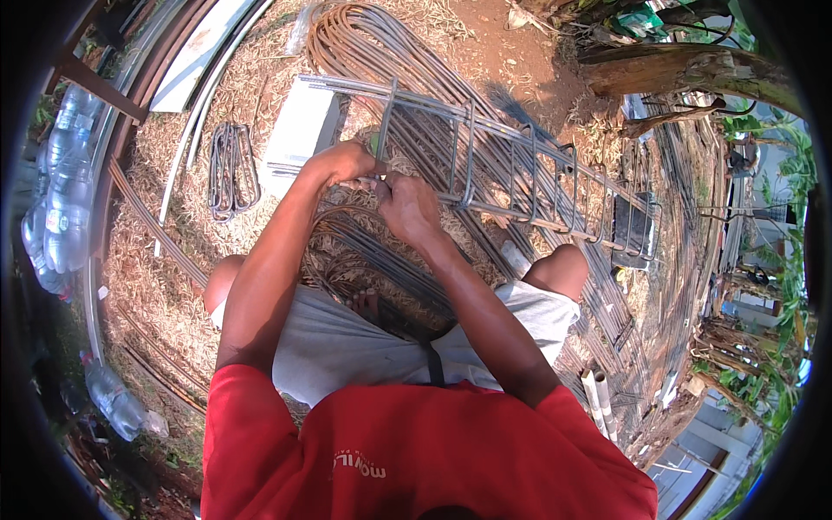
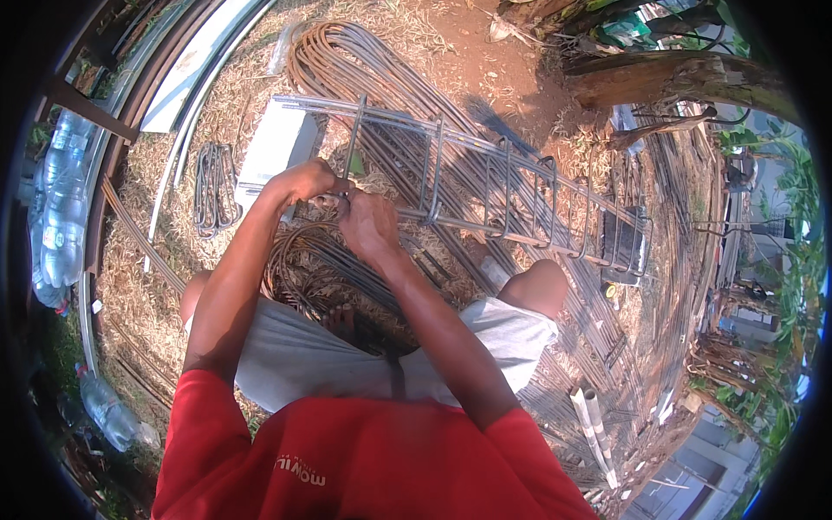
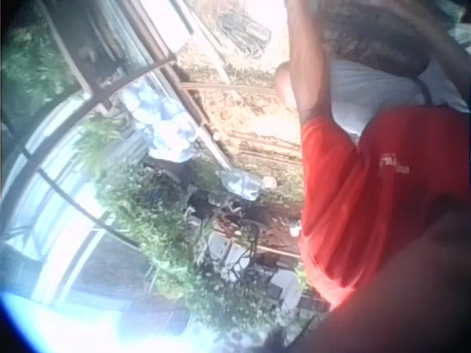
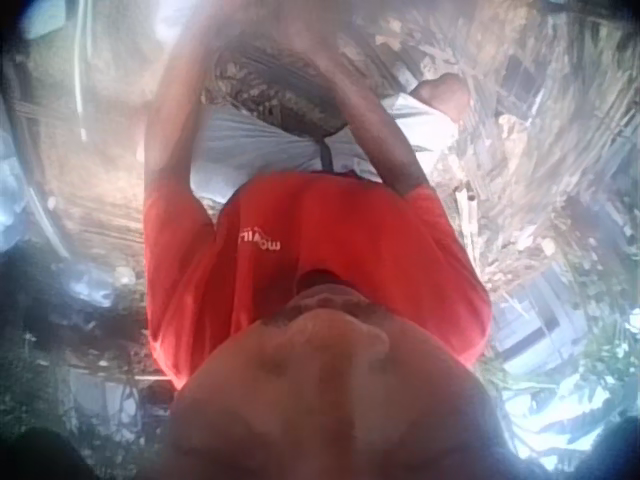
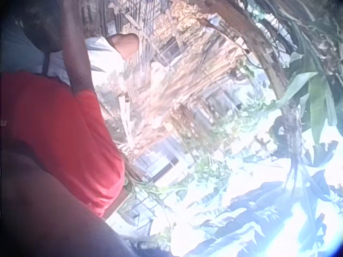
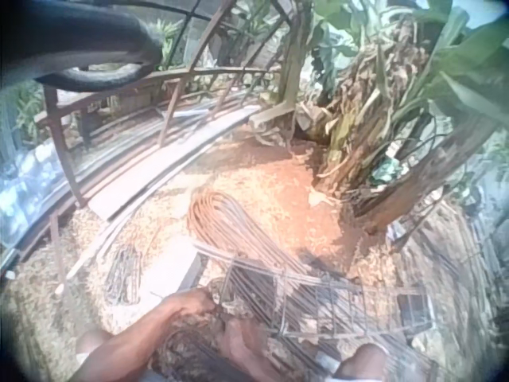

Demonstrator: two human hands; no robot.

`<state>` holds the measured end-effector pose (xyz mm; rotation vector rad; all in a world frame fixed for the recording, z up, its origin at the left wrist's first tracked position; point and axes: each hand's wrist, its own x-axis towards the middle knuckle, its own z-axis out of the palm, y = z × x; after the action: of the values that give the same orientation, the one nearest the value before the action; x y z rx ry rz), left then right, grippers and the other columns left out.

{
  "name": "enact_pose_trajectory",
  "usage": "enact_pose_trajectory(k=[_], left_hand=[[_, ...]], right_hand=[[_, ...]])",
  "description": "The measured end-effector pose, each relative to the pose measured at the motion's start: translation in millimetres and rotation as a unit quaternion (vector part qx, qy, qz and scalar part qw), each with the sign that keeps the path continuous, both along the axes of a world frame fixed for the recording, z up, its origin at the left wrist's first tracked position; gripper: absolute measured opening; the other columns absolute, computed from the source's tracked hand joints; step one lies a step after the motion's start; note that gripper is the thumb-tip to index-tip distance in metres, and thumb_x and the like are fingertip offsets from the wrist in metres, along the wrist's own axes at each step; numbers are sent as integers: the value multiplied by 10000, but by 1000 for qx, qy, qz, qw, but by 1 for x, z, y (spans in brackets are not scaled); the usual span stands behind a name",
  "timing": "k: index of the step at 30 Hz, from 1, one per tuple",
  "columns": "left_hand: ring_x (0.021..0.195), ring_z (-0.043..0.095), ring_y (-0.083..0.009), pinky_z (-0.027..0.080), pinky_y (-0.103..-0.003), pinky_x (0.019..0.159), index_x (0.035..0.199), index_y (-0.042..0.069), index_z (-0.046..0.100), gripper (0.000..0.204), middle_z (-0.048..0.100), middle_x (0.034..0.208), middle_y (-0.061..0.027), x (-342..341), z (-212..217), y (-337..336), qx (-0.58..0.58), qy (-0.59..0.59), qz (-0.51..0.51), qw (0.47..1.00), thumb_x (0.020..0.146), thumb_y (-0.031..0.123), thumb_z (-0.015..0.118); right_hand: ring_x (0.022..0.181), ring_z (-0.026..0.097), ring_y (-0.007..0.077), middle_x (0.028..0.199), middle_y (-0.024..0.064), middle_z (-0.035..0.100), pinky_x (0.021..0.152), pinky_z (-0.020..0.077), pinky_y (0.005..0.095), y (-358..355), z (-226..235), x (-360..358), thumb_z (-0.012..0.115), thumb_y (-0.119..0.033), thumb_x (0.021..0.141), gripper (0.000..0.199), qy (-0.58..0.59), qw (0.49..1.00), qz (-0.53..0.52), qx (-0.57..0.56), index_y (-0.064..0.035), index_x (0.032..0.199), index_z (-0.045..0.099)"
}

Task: The person sits on the ground and assembles a rebar grid by tying intersecting steel bars with wire. They use pliers to twist and secure the wire at multiple junctions, occasionally adjusting the grid's position.

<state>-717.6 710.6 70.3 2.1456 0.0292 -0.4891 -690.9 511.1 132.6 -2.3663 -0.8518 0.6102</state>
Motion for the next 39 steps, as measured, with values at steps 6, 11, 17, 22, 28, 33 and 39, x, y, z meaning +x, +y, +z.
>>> enact_pose_trajectory(k=[6, 11, 17, 22, 28, 33, 39], left_hand=[[729, 719, -222, 592, -369, 673, 1263, 109, 800, 328, 787, 902, -118, -1, 17, -5, -55, 154, 136, 977, 1066, 323, 647], [707, 713, -257, 596, -380, 675, 1285, 83, 776, 374, 744, 881, -182, -6, 10, -2, 45, 12, -34, 998, 1031, 180, 520], [753, 747, -271, 613, -393, 688, 1349, 78, 739, 393, 772, 941, -177, -4, 12, -5, 25, 74, 9, 997, 1044, 141, 499], [748, 754, -254, 636, -376, 723, 1335, 99, 750, 349, 779, 986, -178, -2, 15, -9, 26, 86, 26, 996, 1059, 164, 547], [821, 719, -263, 568, -414, 794, 1068, -53, 780, 509, 778, 1045, -182, -3, 21, -12, -71, 171, 171, 968, 927, 435, 748], [860, 748, -259, 623, -385, 809, 1343, 86, 756, 380, 771, 1187, -177, -1, 23, -14, -22, 160, 123, 979, 1040, 232, 581], [719, 650, -201, 555, -378, 673, 971, 30, 692, 227, 699, 893, -102, -1, 10, -11, -50, 113, 102, 987, 972, 257, 678]], right_hand=[[653, 664, 125, 851, 15, 745, 568, 495, 291, 0, -36, -43, 680, -289, 1082, 241, 557, 654, -406, 311, -56, 1085, 743], [672, 701, 126, 921, 38, 761, 580, 512, 284, -23, -53, -46, 646, -425, 1077, 422, 539, 734, -261, 321, -22, 1168, 734], [1033, 752, 353, 1024, 162, 783, 950, 578, 461, -136, -138, 5, 773, -316, 902, 349, 84, 984, -109, -114, -94, 1171, 775], [1402, 556, 400, 1388, 184, 676, 1228, 421, 489, -183, -227, 23, 795, -272, 827, 492, -133, 950, -115, -259, -149, 1299, 736], [1293, 620, 406, 1305, 190, 709, 1142, 476, 504, -197, -268, 36, 803, -264, 801, 437, -44, 954, -83, -284, -114, 1210, 761], [1013, 719, 365, 1005, 184, 737, 915, 548, 440, -197, -253, 22, 650, -31, 874, 179, 81, 982, -170, -1, -47, 1012, 763], [1081, 712, 397, 1126, 227, 726, 945, 533, 477, -148, -97, -4, 615, 53, 902, 244, 5, 990, 44, 133, -13, 1110, 724]])
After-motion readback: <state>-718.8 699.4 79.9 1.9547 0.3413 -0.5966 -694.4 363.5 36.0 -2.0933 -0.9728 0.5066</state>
